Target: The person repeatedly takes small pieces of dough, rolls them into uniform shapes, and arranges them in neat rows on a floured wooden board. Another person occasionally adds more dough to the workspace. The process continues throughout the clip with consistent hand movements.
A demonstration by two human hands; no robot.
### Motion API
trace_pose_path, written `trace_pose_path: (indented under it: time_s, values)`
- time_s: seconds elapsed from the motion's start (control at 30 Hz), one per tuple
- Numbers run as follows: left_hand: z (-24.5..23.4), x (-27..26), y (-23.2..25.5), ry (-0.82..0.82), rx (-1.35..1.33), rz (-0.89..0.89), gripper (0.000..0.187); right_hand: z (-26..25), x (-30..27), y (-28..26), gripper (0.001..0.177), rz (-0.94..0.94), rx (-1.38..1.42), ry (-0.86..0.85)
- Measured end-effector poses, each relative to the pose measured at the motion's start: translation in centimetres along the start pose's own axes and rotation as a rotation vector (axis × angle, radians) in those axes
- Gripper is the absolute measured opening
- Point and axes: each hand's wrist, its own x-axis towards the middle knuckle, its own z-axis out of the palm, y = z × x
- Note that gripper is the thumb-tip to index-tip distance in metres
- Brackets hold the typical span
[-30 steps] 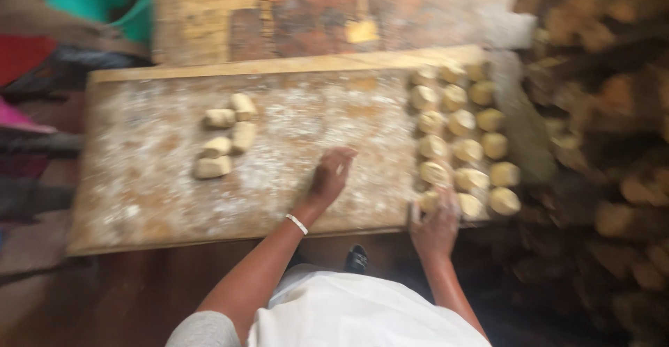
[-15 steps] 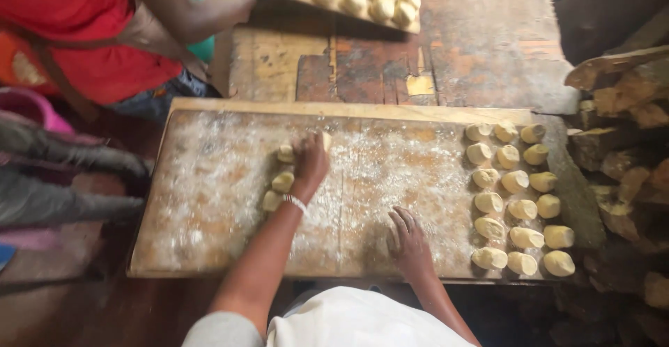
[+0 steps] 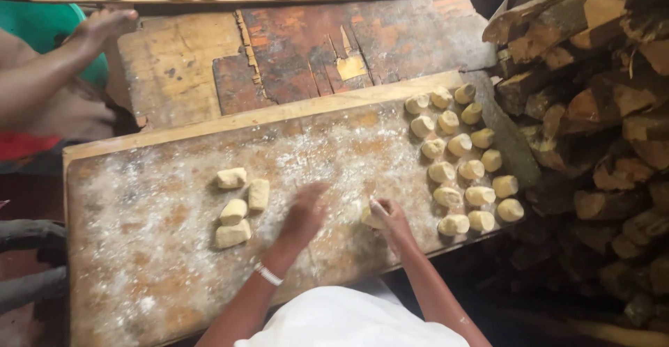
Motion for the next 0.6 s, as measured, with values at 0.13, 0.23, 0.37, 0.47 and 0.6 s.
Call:
trace_pose_path:
  time_s: [0.13, 0.23, 0.37, 0.47, 0.6]
  values:
    - [-3.4, 0.0, -3.1, -0.076, 0.608, -0.308, 0.038, -3.7, 4.1, -6.1, 0.048, -0.023, -0.356, 0.107]
    - [-4.2, -0.5, -2.9, -0.087, 0.701, -0.406, 0.047, -4.6, 8.5, -13.0, 0.036, -0.443, -0.787, 0.174]
    - [-2.8, -1.0, -2.2, 0.147, 0.708, -0.339, 0.042, -3.6, 15.4, -18.2, 0.019, -0.778, -1.078, 0.289]
    - [-1.9, -0.9, -2.4, 0.257, 0.653, -0.474, 0.047, -2.1, 20.5, -17.2, 0.016, -1.005, -1.279, 0.299]
    - [-1.0, -1.3, -2.2, 0.203, 0.699, -0.633, 0.052, -0.9, 24.1, -14.7, 0.021, -0.919, -1.443, 0.163]
